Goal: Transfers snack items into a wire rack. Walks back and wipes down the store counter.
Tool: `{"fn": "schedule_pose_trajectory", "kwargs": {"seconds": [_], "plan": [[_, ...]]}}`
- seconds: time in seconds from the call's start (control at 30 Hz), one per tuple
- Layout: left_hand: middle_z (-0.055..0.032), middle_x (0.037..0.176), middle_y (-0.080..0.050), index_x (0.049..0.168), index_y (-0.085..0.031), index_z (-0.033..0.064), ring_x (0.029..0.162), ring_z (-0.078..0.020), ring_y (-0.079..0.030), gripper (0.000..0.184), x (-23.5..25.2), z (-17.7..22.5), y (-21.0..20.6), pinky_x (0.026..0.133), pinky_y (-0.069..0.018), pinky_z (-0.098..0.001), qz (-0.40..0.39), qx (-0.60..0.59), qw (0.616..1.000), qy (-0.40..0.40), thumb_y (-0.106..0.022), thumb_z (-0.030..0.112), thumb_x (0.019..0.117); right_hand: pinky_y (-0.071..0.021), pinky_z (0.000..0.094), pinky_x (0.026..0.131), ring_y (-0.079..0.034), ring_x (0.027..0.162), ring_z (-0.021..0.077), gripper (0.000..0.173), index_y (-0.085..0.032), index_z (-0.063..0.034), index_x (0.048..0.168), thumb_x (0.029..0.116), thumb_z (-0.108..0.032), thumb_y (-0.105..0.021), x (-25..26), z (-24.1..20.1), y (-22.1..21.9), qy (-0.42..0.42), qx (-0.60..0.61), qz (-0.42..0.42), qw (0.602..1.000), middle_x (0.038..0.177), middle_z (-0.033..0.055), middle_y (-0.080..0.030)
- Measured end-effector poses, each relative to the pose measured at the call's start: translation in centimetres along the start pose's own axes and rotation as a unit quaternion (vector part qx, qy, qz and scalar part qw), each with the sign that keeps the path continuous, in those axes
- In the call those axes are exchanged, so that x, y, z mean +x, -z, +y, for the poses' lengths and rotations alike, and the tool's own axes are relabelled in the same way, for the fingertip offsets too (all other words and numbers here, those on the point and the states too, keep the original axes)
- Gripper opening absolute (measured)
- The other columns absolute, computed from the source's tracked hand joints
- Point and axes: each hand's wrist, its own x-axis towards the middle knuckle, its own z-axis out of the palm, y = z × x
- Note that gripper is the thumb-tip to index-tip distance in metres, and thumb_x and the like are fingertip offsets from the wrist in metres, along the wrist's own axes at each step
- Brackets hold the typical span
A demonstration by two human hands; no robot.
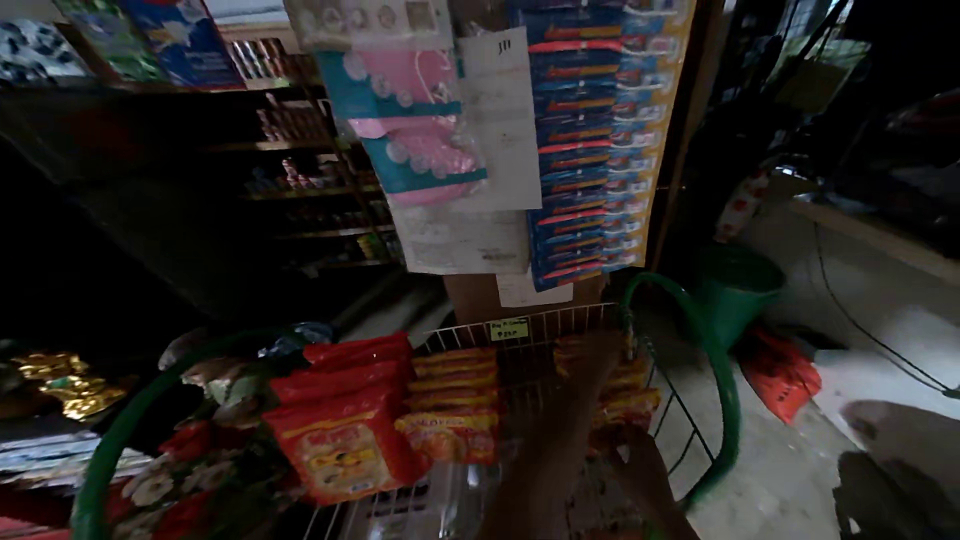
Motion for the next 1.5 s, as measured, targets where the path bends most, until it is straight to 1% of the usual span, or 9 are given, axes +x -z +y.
{"fn": "schedule_pose_trajectory", "kwargs": {"seconds": [0.33,0.47,0.63,0.73,0.8,1.0,1.1,1.3,1.5], "plan": [[-0.0239,0.137,-0.06,0.137,-0.06,0.0021,0.128,-0.0426,-0.056,0.038,1.1,1.5,-0.8,0.103,-0.0463,-0.0602,0.022,0.001,0.996,0.087,-0.054,0.019,0.1035,-0.0405,0.0515,0.114,-0.05,0.137,0.0383,0.05,-0.063,-0.0012,0.133,0.097,-0.036,-0.067,0.2,0.2,0.0,-0.017,-0.02,-0.029,0.999,0.142,0.0227,-0.057],[-0.019,0.145,-0.056,0.149,-0.052,0.0123,0.134,-0.0367,-0.053,0.046,-1.3,-0.5,-0.4,0.11,-0.0426,-0.0553,0.08,-0.101,0.991,0.023,-0.052,0.026,0.1059,-0.041,0.0526,0.114,-0.052,0.134,0.0409,0.048,-0.064,0.0005,0.132,0.0967,-0.032,-0.068,-0.2,0.3,-0.1,0.003,0.002,-0.011,1.0,0.14,0.026,-0.057],[-0.0257,0.141,-0.054,0.147,-0.043,-0.0055,0.127,-0.0297,-0.057,0.046,-6.3,-6.4,-5.0,0.106,-0.0488,-0.0431,0.365,-0.496,0.787,0.044,-0.046,0.02,0.1089,-0.043,0.0576,0.111,-0.058,0.128,0.0403,0.039,-0.07,-0.0027,0.125,0.0973,-0.029,-0.067,-0.3,1.2,-0.1,0.069,0.044,-0.001,0.997,0.13,0.0216,-0.066],[-0.0225,0.159,-0.037,0.158,-0.03,0.0013,0.145,-0.0303,-0.041,0.056,-8.1,-7.6,-5.4,0.118,-0.0339,-0.0464,0.291,-0.604,0.726,0.151,-0.028,0.035,0.1135,-0.0429,0.0571,0.111,-0.059,0.128,0.0384,0.038,-0.068,-0.003,0.129,0.1003,-0.027,-0.064,-0.8,0.4,1.0,0.065,0.042,-0.04,0.996,0.132,0.0205,-0.066],[-0.0186,0.156,-0.042,0.157,-0.035,0.0074,0.138,-0.0285,-0.046,0.062,-7.9,-8.5,-6.2,0.111,-0.041,-0.0483,0.247,-0.65,0.697,0.173,-0.023,0.048,0.1114,-0.0418,0.0571,0.112,-0.057,0.13,0.0387,0.04,-0.066,-0.0033,0.133,0.1012,-0.027,-0.063,-1.1,0.1,1.2,0.056,0.028,-0.055,0.997,0.136,0.0208,-0.063],[-0.0126,0.158,-0.044,0.157,-0.038,0.0078,0.143,-0.0199,-0.045,0.053,-10.3,-7.2,-7.4,0.118,-0.0386,-0.0381,0.175,-0.529,0.827,0.074,-0.033,0.037,0.1121,-0.0422,0.0583,0.111,-0.055,0.131,0.0436,0.052,-0.057,-0.0021,0.142,0.0988,-0.03,-0.066,-2.6,-1.0,0.6,0.023,-0.016,-0.054,0.998,0.14,0.0271,-0.058],[-0.0284,0.16,-0.033,0.158,-0.025,-0.0047,0.147,-0.0359,-0.037,0.058,-3.6,-8.2,-8.0,0.12,-0.0299,-0.0488,0.144,-0.575,0.802,0.072,-0.02,0.033,0.114,-0.0395,0.0582,0.113,-0.053,0.134,0.0442,0.053,-0.056,-0.0026,0.144,0.0971,-0.025,-0.068,-3.6,-1.7,0.1,0.037,-0.016,-0.037,0.999,0.142,0.0271,-0.057],[-0.0255,0.145,-0.054,0.147,-0.049,-0.0011,0.134,-0.0364,-0.053,0.058,-6.1,-10.4,-6.2,0.113,-0.0406,-0.0515,0.258,-0.451,0.831,0.198,-0.03,0.042,0.1123,-0.0391,0.0551,0.115,-0.05,0.136,0.0432,0.053,-0.058,0.005,0.138,0.0934,-0.022,-0.07,-7.9,-1.1,-0.4,0.08,0.071,0.015,0.994,0.143,0.0296,-0.055],[-0.0309,0.156,-0.038,0.155,-0.031,-0.0071,0.146,-0.0402,-0.039,0.054,-8.4,-14.6,-3.1,0.12,-0.0308,-0.0497,0.253,-0.504,0.803,0.193,-0.03,0.028,0.1137,-0.0468,0.0536,0.107,-0.059,0.125,0.0432,0.043,-0.064,0.0112,0.125,0.0914,-0.015,-0.068,-15.4,0.3,-1.9,0.111,0.104,0.1,0.983,0.131,0.0313,-0.062]]}}
